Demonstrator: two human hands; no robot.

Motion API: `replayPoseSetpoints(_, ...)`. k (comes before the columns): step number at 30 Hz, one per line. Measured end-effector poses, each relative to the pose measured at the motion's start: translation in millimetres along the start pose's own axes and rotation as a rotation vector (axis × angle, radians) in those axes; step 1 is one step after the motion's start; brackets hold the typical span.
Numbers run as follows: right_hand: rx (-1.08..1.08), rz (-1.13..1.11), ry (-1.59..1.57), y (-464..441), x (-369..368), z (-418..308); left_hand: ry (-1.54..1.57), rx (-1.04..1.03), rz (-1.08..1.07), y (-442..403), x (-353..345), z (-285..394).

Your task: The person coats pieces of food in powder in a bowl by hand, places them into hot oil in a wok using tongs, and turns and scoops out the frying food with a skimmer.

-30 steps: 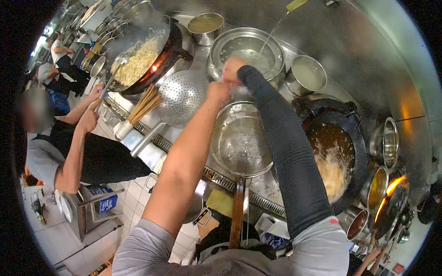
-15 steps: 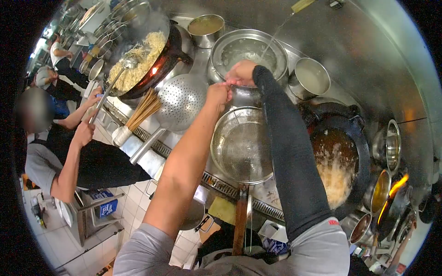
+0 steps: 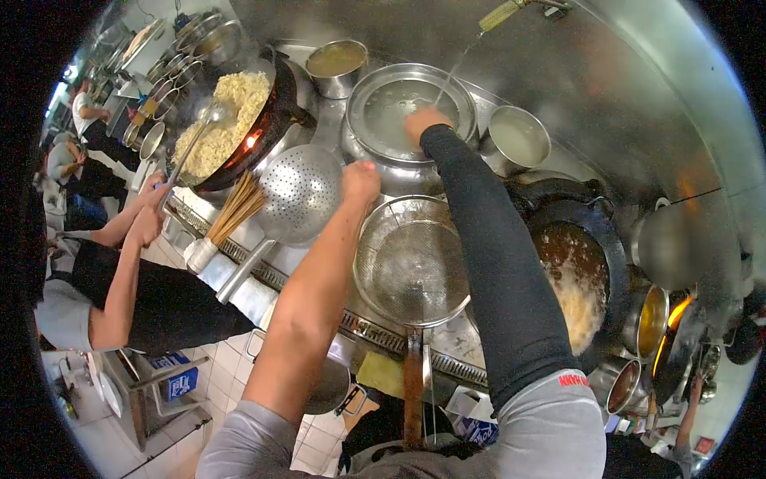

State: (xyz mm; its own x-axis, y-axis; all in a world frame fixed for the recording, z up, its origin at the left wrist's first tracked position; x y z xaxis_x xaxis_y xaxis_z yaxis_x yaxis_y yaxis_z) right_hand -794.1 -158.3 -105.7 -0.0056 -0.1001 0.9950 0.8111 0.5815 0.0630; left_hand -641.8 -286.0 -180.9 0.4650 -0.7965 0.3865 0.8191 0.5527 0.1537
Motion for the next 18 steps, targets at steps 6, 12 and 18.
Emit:
replayPoseSetpoints(6,0.382,-0.379,-0.103,15.3,-9.0,-55.6,0.745,0.282,-0.26,-12.4,-37.8,-6.4)
replayPoseSetpoints(12,-0.07,-0.151,-0.453,29.3,33.2,-69.7,0.324,0.202,-0.045,-31.5,-14.7,-28.2)
replayPoseSetpoints(18,-0.086,0.11,-0.041,24.8,43.4,-16.9,0.064,0.151,0.038,-27.7,1.6,-32.7)
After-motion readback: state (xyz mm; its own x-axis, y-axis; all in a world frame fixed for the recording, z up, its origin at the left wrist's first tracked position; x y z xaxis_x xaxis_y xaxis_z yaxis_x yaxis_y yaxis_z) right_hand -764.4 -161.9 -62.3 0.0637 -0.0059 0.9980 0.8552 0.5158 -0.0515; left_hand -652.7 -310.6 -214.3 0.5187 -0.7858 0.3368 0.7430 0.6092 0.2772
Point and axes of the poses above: each hand's wrist, its own y-axis away from the middle knuckle, its own x-axis out of the back of the hand, z = x × y, the point moved 10 cm from there along -y, towards the middle knuckle, and after that the axes turned 1 degree about y, right-handed, at the moved point
